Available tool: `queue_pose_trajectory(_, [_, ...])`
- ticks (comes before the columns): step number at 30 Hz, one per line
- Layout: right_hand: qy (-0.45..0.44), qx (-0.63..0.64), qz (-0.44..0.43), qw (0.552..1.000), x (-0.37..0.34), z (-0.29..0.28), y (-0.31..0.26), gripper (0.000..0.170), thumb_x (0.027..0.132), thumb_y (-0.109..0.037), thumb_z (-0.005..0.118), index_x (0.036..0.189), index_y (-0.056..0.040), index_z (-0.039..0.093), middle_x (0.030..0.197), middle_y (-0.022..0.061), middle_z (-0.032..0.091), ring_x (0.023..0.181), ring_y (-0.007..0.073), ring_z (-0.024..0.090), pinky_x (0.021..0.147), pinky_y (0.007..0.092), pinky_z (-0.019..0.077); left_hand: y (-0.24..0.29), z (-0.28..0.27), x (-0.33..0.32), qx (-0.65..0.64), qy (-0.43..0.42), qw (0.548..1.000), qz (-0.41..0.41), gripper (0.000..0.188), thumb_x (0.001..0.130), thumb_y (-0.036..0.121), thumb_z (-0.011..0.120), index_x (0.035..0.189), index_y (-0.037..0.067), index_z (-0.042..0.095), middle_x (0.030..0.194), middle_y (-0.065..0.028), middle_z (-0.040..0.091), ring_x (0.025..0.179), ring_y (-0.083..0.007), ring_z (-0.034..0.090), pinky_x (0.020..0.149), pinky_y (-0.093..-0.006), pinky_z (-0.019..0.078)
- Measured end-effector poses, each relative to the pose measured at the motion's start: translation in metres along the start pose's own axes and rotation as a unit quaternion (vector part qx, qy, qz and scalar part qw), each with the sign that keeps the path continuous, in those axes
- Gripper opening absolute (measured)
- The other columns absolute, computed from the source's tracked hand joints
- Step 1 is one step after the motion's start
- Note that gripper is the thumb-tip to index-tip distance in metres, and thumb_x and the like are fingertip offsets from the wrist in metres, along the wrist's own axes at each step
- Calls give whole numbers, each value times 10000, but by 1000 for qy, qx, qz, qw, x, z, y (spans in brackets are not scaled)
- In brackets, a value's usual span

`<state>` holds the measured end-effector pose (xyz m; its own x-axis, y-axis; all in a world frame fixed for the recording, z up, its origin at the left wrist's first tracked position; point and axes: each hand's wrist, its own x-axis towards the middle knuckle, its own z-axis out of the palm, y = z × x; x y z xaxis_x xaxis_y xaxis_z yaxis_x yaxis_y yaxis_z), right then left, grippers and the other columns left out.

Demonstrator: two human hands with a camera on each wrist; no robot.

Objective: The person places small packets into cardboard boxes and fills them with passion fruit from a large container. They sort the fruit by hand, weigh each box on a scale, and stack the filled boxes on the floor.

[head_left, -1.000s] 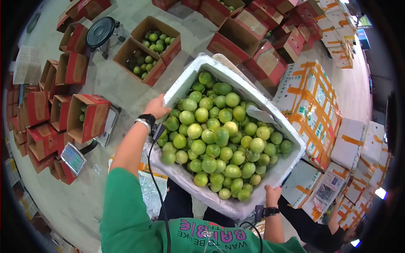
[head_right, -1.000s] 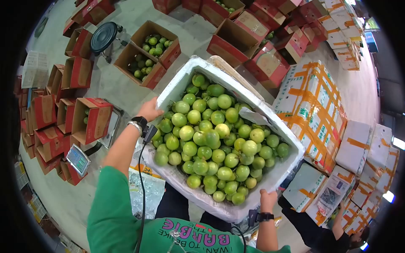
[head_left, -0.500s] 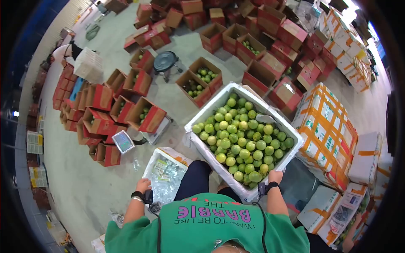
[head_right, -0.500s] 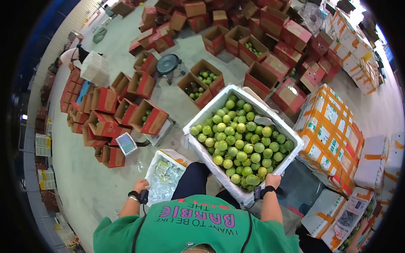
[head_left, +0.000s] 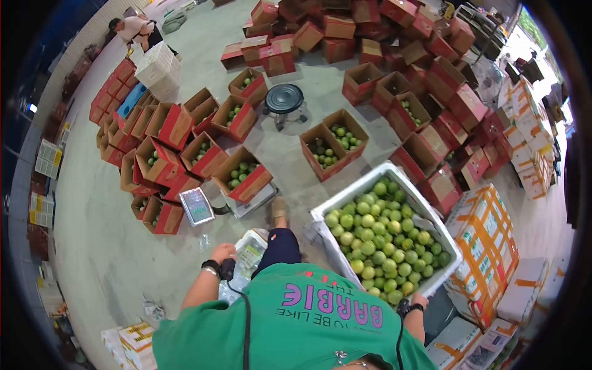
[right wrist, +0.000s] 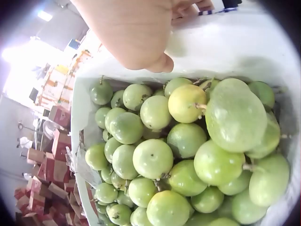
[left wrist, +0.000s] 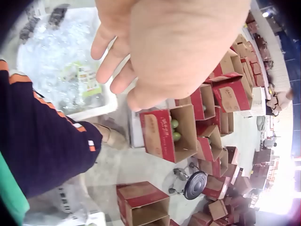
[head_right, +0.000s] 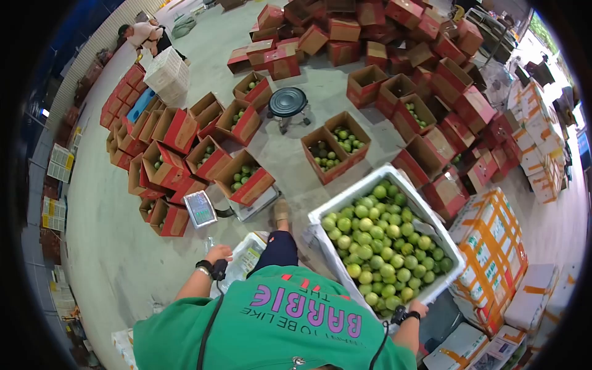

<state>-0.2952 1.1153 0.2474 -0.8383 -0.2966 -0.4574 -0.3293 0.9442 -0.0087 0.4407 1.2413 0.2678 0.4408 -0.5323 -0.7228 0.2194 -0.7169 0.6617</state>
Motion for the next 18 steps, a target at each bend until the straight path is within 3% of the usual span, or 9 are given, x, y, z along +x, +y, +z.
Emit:
queue_pose_trajectory(3, [8, -16, 64, 998, -107, -29, -34, 767, 727, -407, 611, 1229, 112, 351, 1271, 271, 408, 1103, 406, 491, 933, 431, 422, 33, -54, 104, -13, -70, 997, 2, 304, 813, 118, 638, 1070, -22, 560, 898, -105, 633, 746, -220, 630, 666, -356, 550])
queue_pose_trajectory(4, [97, -25, 82, 992, -103, -1, -25, 710, 734, -408, 608, 1208, 84, 417, 1204, 267, 472, 1091, 397, 505, 925, 433, 425, 68, -57, 116, -17, -32, 999, -28, 289, 816, 105, 637, 1064, -22, 560, 883, -114, 630, 741, -230, 632, 665, -354, 553])
queue_pose_trajectory(6, [-30, -163, -36, 986, -101, 25, -14, 605, 739, -367, 622, 1171, 40, 505, 1136, 223, 559, 1059, 351, 539, 924, 423, 419, 122, -79, 137, 28, -20, 999, -15, 284, 823, 124, 628, 1077, 8, 572, 878, -104, 631, 700, -189, 619, 565, -300, 509])
queue_pose_trajectory(8, [-28, -4, -40, 999, -130, 50, -32, 577, 707, -288, 639, 1158, 45, 502, 1109, 221, 566, 1019, 335, 544, 881, 409, 427, 208, -84, 141, 51, 22, 998, -28, 302, 822, 121, 616, 1106, 30, 571, 871, -71, 626, 677, -147, 597, 520, -270, 453])
queue_pose_trajectory(11, [-44, 280, -46, 958, -178, 75, -93, 553, 660, -171, 663, 1137, 54, 497, 1067, 219, 577, 959, 310, 552, 817, 389, 439, 268, -107, 171, 96, 10, 993, 69, 286, 822, 105, 599, 1095, 25, 572, 881, -54, 620, 734, -131, 585, 585, -262, 465])
queue_pose_trajectory(13, [-105, 311, -41, 944, -182, 83, -124, 633, 644, -122, 681, 1202, 54, 440, 1122, 230, 547, 986, 304, 541, 808, 386, 441, 275, -119, 206, 124, -15, 986, 115, 291, 816, 89, 605, 1097, 23, 570, 877, -51, 620, 742, -123, 578, 617, -256, 473])
queue_pose_trajectory(15, [-53, 301, -15, 952, -210, 79, -169, 638, 665, -135, 678, 1218, 49, 417, 1126, 226, 536, 1003, 308, 531, 798, 391, 448, 291, -110, 215, 182, -59, 976, 102, 321, 806, 91, 628, 1113, 21, 566, 922, -73, 628, 821, -152, 596, 709, -277, 493])
queue_pose_trajectory(16, [-7, 318, -22, 948, -226, 78, -189, 501, 667, -130, 678, 1097, 65, 513, 966, 174, 597, 813, 281, 577, 694, 383, 461, 303, -98, 206, 261, -98, 954, 108, 350, 810, 111, 641, 1141, 33, 558, 981, -78, 626, 870, -157, 593, 757, -291, 487])
queue_pose_trajectory(18, [-48, 319, -29, 946, -215, 95, -196, 482, 667, -135, 682, 1079, 57, 522, 959, 170, 596, 799, 276, 577, 680, 377, 461, 298, -81, 207, 324, -203, 920, 82, 400, 802, 161, 679, 1159, 29, 553, 1058, -92, 622, 963, -174, 582, 854, -310, 463])
